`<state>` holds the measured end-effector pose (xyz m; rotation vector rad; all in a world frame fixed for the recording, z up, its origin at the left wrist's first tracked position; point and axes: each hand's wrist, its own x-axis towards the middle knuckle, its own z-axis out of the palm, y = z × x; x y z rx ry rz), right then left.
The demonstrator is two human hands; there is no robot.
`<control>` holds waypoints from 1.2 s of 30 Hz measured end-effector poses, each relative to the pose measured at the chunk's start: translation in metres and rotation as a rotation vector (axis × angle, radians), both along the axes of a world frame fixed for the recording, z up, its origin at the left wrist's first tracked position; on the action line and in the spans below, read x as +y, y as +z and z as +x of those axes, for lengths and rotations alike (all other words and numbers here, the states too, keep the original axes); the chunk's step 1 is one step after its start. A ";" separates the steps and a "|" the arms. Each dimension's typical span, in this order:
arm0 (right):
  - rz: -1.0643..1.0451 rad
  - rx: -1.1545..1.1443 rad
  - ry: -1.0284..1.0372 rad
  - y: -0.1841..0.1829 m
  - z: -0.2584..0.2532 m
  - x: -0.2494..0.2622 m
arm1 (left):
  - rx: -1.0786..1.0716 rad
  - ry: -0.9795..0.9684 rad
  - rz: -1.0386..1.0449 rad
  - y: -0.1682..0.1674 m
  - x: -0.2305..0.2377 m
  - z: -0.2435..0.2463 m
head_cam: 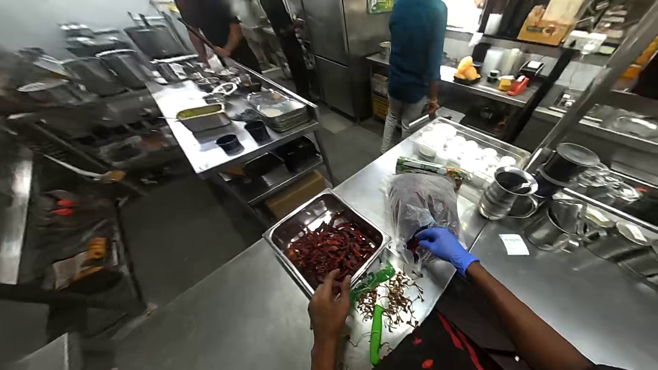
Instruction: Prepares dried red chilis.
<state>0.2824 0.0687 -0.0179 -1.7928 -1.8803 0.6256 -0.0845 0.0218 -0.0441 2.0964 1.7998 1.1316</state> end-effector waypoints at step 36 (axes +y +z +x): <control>-0.176 1.162 -0.308 0.049 -0.018 -0.038 | -0.064 0.025 -0.064 0.013 0.000 0.006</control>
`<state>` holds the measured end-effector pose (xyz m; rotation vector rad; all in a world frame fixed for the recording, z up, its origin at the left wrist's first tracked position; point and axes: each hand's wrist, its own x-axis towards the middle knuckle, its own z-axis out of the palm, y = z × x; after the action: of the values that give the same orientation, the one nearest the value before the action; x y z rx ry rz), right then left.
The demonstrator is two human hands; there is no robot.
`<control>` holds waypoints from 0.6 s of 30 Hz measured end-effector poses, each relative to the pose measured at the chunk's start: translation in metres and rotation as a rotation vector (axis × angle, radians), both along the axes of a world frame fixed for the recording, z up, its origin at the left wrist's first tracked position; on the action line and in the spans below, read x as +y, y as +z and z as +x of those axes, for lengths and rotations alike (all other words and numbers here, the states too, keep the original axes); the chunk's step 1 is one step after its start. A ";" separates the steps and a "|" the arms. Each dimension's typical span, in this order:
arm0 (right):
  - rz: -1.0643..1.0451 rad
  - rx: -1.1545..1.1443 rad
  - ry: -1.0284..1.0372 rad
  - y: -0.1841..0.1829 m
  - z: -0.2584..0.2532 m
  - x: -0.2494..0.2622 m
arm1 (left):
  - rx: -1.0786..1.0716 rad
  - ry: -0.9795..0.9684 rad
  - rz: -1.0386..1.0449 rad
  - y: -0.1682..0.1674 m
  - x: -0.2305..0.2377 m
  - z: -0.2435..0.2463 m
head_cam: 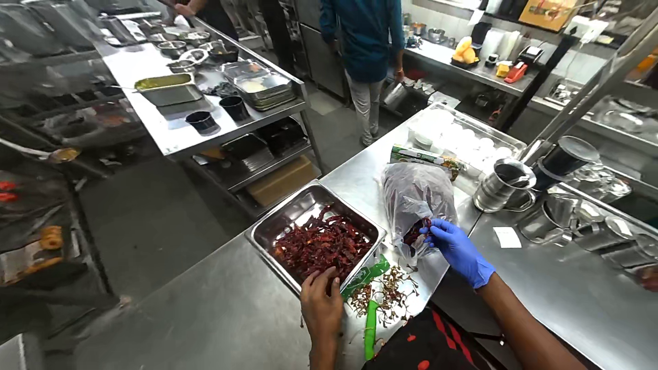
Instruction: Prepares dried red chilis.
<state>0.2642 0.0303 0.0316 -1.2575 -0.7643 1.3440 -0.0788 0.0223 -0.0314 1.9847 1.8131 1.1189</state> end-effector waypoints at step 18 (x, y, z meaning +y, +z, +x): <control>0.371 -0.588 0.276 -0.006 -0.109 -0.034 | -1.153 -0.261 -0.357 0.048 -0.038 0.077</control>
<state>0.1556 -0.0034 0.0251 -1.2807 -1.5688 0.9711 -0.0019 -0.0157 0.0169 0.9373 0.9869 1.3038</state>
